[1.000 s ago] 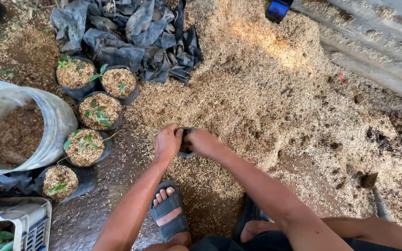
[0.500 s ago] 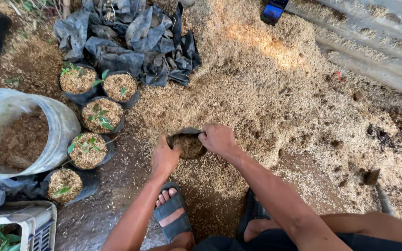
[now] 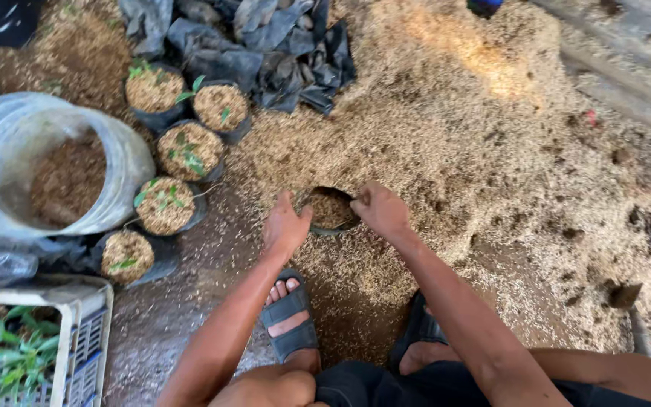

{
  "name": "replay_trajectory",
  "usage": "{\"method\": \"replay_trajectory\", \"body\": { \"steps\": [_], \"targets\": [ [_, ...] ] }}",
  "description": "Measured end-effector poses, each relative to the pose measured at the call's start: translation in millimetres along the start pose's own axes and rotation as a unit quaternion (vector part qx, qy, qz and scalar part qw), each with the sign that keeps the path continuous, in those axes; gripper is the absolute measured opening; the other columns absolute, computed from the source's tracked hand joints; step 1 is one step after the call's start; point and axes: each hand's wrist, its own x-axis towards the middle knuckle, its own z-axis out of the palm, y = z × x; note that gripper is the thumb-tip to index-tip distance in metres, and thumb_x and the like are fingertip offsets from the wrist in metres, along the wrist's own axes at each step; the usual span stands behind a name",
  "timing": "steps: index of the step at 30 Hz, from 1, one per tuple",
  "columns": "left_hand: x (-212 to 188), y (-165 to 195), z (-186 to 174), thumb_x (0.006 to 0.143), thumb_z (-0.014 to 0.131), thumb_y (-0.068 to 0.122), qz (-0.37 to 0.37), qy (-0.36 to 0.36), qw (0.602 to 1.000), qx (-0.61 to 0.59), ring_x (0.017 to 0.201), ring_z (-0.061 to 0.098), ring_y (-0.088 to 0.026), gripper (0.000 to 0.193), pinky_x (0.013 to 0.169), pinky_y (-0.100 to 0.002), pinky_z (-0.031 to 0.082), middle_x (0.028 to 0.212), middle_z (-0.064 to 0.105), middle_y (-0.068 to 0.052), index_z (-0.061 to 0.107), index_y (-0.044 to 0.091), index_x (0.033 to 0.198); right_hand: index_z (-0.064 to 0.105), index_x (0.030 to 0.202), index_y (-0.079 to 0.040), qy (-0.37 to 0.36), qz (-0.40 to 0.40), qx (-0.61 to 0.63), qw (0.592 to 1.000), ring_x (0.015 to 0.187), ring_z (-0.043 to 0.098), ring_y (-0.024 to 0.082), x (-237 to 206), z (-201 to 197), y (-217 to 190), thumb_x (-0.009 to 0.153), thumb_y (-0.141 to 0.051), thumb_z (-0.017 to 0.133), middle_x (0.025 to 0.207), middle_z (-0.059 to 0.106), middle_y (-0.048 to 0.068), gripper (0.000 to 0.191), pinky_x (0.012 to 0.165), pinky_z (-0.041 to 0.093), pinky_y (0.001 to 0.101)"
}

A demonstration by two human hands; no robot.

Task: The person repeatedly takes small seedlings from a white crate, places them into black plastic nursery bags, and fills the bags with loose sawdust-like substrate. The person arranges the filled bags in a row on the ground.

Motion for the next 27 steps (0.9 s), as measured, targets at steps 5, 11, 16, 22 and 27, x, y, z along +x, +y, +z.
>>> {"method": "replay_trajectory", "body": {
  "steps": [5,11,16,22,27],
  "targets": [
    [-0.8,5.2,-0.1,0.089,0.069,0.028,-0.069,-0.092,0.993,-0.01,0.099,0.073,-0.04,0.064,0.092,-0.05,0.055,0.109,0.072,-0.027,0.042,0.001,0.141,0.071,0.109,-0.008,0.099,-0.237,0.055,0.965,0.081,0.069,0.022,1.1,7.3,-13.2,0.093,-0.012,0.069,0.1,0.07,0.01,0.016,0.063,0.064,0.0327],
    [3.8,-12.6,21.4,0.084,0.072,0.017,-0.029,-0.078,0.997,-0.003,0.098,0.071,-0.042,0.061,0.09,-0.051,0.055,0.107,0.071,-0.026,0.046,0.0,0.136,0.076,0.104,-0.004,0.004,-0.318,-0.123,0.94,0.094,0.072,0.031,14.9,33.7,-43.7,0.082,-0.007,0.07,0.101,0.072,0.013,0.022,0.082,0.063,0.0432],
    [1.4,-22.5,34.2,0.085,0.082,0.027,0.023,-0.026,0.997,-0.065,0.097,0.067,-0.045,0.078,0.09,-0.053,0.05,0.114,0.064,-0.033,0.036,-0.009,0.137,0.073,0.105,-0.004,0.061,-0.281,-0.056,0.956,0.087,0.069,0.032,20.4,21.8,-34.9,0.083,-0.004,0.065,0.1,0.068,0.016,0.024,0.076,0.063,0.0438],
    [-5.9,-2.6,9.3,0.087,0.067,0.012,-0.062,-0.113,0.988,-0.082,0.074,0.073,-0.03,0.068,0.06,-0.041,0.062,0.106,0.065,-0.022,0.033,0.0,0.145,0.06,0.103,-0.011,-0.055,-0.036,-0.005,0.998,0.076,0.065,0.02,7.9,0.1,-10.0,0.089,-0.015,0.065,0.097,0.065,0.009,0.015,0.065,0.061,0.0349],
    [-8.4,4.0,-0.7,0.091,0.07,0.017,-0.083,-0.116,0.989,-0.038,0.063,0.066,-0.026,0.066,0.056,-0.044,0.054,0.081,0.067,-0.014,0.034,0.001,0.144,0.057,0.105,-0.009,-0.045,-0.007,-0.065,0.997,0.065,0.06,0.017,14.3,4.0,-3.5,0.086,-0.048,0.079,0.091,0.064,0.009,0.048,0.05,0.051,0.0313]
  ]
}}
